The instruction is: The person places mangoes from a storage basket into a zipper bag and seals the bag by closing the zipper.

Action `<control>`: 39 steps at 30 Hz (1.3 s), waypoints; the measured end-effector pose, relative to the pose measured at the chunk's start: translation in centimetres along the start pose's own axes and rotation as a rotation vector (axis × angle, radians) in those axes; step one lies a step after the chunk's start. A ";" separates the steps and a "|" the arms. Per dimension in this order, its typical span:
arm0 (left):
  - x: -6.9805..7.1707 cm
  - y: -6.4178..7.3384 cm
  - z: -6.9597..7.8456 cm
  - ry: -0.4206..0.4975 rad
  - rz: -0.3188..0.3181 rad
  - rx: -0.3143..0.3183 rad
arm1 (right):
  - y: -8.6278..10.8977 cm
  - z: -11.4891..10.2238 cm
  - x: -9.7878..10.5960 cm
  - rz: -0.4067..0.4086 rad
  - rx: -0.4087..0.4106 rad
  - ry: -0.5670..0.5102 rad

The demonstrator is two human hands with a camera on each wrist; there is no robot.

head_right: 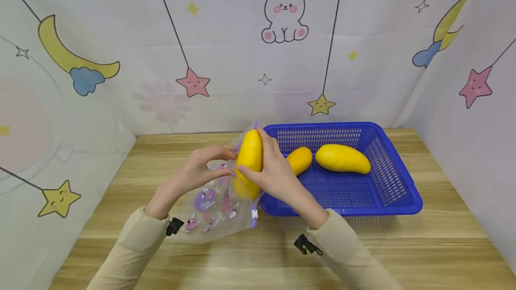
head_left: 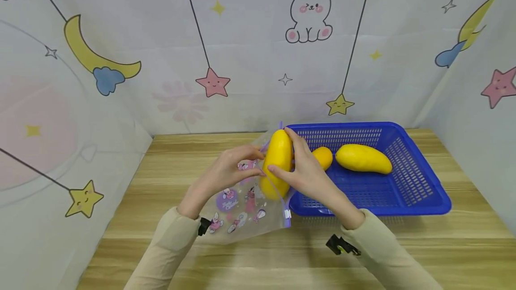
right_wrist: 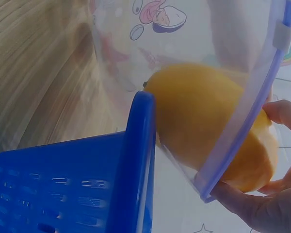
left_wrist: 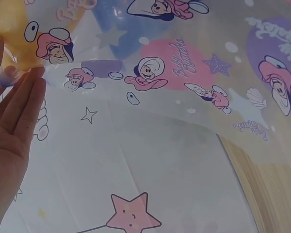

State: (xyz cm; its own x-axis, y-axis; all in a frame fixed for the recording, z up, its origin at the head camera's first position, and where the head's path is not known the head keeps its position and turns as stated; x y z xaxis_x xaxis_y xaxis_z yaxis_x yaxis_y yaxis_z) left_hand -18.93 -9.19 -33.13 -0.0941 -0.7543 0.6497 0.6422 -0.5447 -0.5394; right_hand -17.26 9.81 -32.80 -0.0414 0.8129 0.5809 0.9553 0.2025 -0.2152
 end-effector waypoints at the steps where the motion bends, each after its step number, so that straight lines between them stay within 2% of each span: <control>1: 0.0 0.0 0.0 0.002 0.002 0.003 | 0.0 -0.1 0.0 -0.003 0.003 0.009; 6: 0.2 -0.1 0.0 0.008 0.025 0.021 | 0.1 -0.3 -0.2 -0.027 0.026 0.041; 13: 0.4 0.0 -0.1 0.016 0.054 0.013 | 0.1 -0.2 -0.4 -0.041 0.037 0.069; 20: 0.5 0.1 0.0 0.055 0.072 0.017 | 0.1 -0.3 -0.6 0.002 0.041 0.114; 25: 0.6 0.1 0.2 0.070 0.091 0.004 | 0.2 -0.3 -0.6 0.028 0.054 0.116; 33: 0.8 0.1 0.1 0.083 0.126 -0.006 | 0.4 -0.2 -0.5 0.005 0.086 0.118; 39: 0.8 0.2 0.0 0.089 0.137 -0.002 | 0.4 -0.2 -0.2 0.018 0.112 0.099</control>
State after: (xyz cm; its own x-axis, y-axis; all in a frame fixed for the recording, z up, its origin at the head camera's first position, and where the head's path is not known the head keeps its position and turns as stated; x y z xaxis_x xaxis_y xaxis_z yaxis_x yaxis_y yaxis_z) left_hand -18.84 -9.93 -32.74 -0.0724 -0.8510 0.5202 0.6523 -0.4350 -0.6208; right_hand -16.78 9.65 -32.80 0.0095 0.7602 0.6496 0.9169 0.2526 -0.3090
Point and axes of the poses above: each hand's wrist, its own y-axis away from the middle knuckle, its own x-axis out of the back of the hand, z = x × y, the point moved 4 cm from there along -y, towards the middle knuckle, and after that the axes turned 7 degrees about z, right-handed, at the moved point
